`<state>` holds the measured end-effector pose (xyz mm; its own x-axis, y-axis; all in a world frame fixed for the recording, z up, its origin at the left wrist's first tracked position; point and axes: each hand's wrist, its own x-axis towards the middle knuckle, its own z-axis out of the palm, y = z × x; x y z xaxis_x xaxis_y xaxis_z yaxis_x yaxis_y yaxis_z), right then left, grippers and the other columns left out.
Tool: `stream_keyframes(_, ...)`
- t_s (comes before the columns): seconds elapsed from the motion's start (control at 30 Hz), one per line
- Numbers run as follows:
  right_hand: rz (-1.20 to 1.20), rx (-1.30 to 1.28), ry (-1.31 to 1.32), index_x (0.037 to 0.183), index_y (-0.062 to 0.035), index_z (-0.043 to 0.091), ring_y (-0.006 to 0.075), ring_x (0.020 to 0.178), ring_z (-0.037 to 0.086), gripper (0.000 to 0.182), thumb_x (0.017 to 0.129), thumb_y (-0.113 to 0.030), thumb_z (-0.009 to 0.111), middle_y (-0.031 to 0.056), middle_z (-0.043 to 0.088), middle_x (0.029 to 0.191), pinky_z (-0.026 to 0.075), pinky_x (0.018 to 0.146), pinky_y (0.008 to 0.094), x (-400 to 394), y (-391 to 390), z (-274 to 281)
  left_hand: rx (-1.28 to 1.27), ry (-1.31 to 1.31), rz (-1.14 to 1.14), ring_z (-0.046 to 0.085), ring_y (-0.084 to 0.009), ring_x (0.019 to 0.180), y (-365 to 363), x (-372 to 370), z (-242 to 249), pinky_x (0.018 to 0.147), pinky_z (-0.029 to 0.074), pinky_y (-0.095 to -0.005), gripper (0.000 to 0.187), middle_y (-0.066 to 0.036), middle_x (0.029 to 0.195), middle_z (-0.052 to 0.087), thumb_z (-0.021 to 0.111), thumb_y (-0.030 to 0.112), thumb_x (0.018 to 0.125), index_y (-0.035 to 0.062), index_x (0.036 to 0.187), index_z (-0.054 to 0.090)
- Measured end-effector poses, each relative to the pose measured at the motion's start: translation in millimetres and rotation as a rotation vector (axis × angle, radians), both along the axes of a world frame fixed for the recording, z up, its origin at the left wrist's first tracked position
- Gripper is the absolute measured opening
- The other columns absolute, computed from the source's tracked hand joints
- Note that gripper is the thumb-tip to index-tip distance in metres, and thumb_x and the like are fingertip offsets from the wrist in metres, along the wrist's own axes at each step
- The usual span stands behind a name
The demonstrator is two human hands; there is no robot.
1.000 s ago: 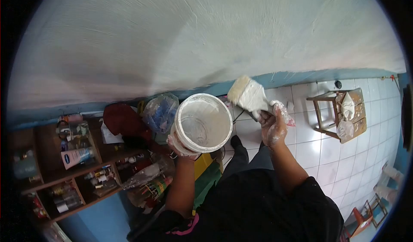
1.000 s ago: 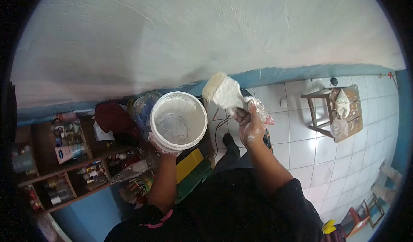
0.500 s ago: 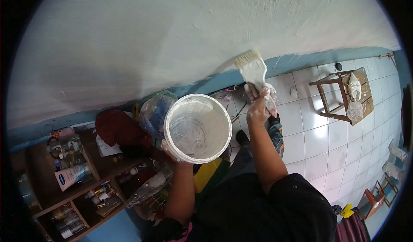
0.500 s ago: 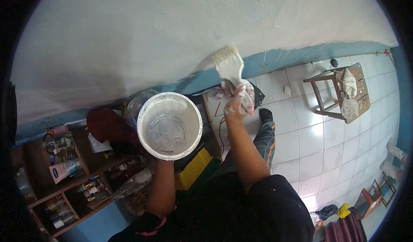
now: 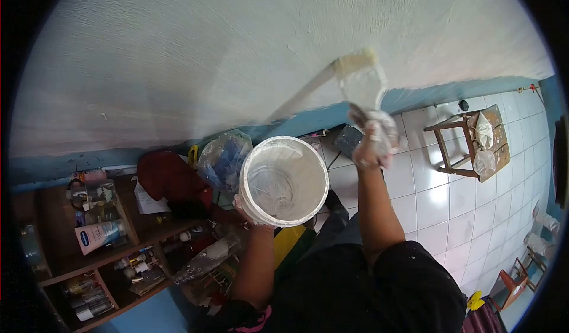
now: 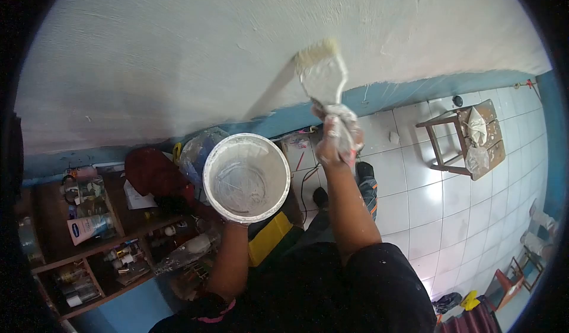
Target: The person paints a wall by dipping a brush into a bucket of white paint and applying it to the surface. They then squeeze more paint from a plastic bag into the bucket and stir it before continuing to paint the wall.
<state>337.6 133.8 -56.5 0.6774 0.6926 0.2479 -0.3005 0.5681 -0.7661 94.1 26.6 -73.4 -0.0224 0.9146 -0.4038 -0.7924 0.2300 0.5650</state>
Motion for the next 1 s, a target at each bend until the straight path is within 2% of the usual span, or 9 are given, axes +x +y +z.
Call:
stream_keyframes(0.1,0.012,-0.204,-0.231,0.100,0.0036,0.054,0.0203,0.084,0.061,0.017,0.089,-0.006,0.047,0.0139,0.061,0.092,0.051,0.074,0.0305,-12.6,-15.0,-98.1,-0.058,-0.039,0.005,0.026,-0.0354,0.129,-6.9,-1.8,-10.0,0.101,0.026,-0.0565,0.085,-0.010,0.143,0.025,0.033,0.072,0.071,0.0203,0.138,0.029)
stream_keyframes(0.13,0.076,-0.274,0.092,0.098,0.0045,0.056,0.0167,0.082,0.061,0.015,0.088,-0.004,0.048,0.0127,0.061,0.091,0.050,0.073,0.0281,-20.1,-22.1,-79.9,-0.075,-0.058,0.003,0.025,-0.0355,0.130,-5.5,-1.4,-9.9,0.102,0.026,-0.0567,0.084,-0.009,0.143,0.024,0.033,0.072,0.071,0.0206,0.138,0.029)
stream_keyframes(0.27,0.081,-0.371,0.139,0.094,0.0071,0.056,0.0157,0.079,0.062,0.017,0.087,-0.008,0.052,0.0119,0.063,0.086,0.051,0.070,0.0288,-9.2,-15.9,-72.2,0.029,-0.088,-0.037,0.032,-0.0340,0.126,-0.1,13.8,15.6,0.101,0.030,-0.0536,0.078,-0.010,0.139,0.032,0.041,0.065,0.075,0.0166,0.136,0.033)
stream_keyframes(0.43,0.081,-0.216,0.080,0.093,0.0088,0.056,0.0216,0.073,0.064,0.019,0.086,-0.008,0.051,0.0139,0.063,0.082,0.054,0.066,0.0336,21.2,2.9,77.8,0.083,-0.144,-0.088,0.032,-0.0349,0.126,-3.4,15.7,17.0,0.101,0.030,-0.0548,0.079,-0.010,0.140,0.030,0.043,0.063,0.074,0.0176,0.137,0.031)
stream_keyframes(0.57,-0.143,0.281,-0.359,0.091,0.0103,0.057,0.0277,0.071,0.065,0.020,0.083,-0.005,0.047,0.0162,0.064,0.082,0.054,0.065,0.0377,47.8,4.5,93.0,0.043,-0.140,-0.061,0.032,-0.0349,0.126,-1.1,23.1,13.8,0.100,0.031,-0.0552,0.079,-0.010,0.141,0.029,0.044,0.062,0.074,0.0178,0.137,0.031)
stream_keyframes(0.67,-0.046,0.056,-0.312,0.088,0.0073,0.061,0.0231,0.077,0.064,0.021,0.083,-0.007,0.046,0.0145,0.065,0.082,0.051,0.068,0.0328,53.8,3.1,56.7,0.049,-0.044,-0.127,0.025,-0.0345,0.130,3.9,39.3,29.3,0.102,0.027,-0.0554,0.090,-0.009,0.144,0.023,0.033,0.075,0.069,0.0205,0.139,0.026)
stream_keyframes(0.8,0.078,-0.292,-0.291,0.092,0.0043,0.059,0.0165,0.073,0.062,0.020,0.087,-0.014,0.052,0.0104,0.063,0.081,0.051,0.065,0.0291,67.0,-13.4,-44.3,0.020,-0.145,-0.065,0.031,-0.0354,0.126,1.3,46.4,20.3,0.100,0.030,-0.0560,0.084,-0.011,0.140,0.029,0.046,0.066,0.071,0.0174,0.137,0.030)
stream_keyframes(0.93,0.138,-0.473,-0.017,0.092,0.0041,0.058,0.0112,0.068,0.059,0.020,0.087,-0.015,0.054,0.0080,0.063,0.081,0.050,0.058,0.0247,105.5,-13.1,-34.9,0.115,-0.127,-0.115,0.031,-0.0359,0.126,7.9,66.8,35.5,0.100,0.030,-0.0567,0.087,-0.012,0.140,0.029,0.049,0.067,0.069,0.0174,0.137,0.029)
stream_keyframes(1.0,0.055,-0.464,-0.130,0.094,0.0042,0.056,0.0122,0.067,0.061,0.022,0.087,-0.016,0.055,0.0094,0.063,0.082,0.052,0.056,0.0247,139.8,4.2,10.9,0.154,-0.127,-0.124,0.031,-0.0363,0.126,12.1,81.4,43.6,0.099,0.031,-0.0570,0.088,-0.013,0.140,0.029,0.050,0.067,0.068,0.0176,0.138,0.028)
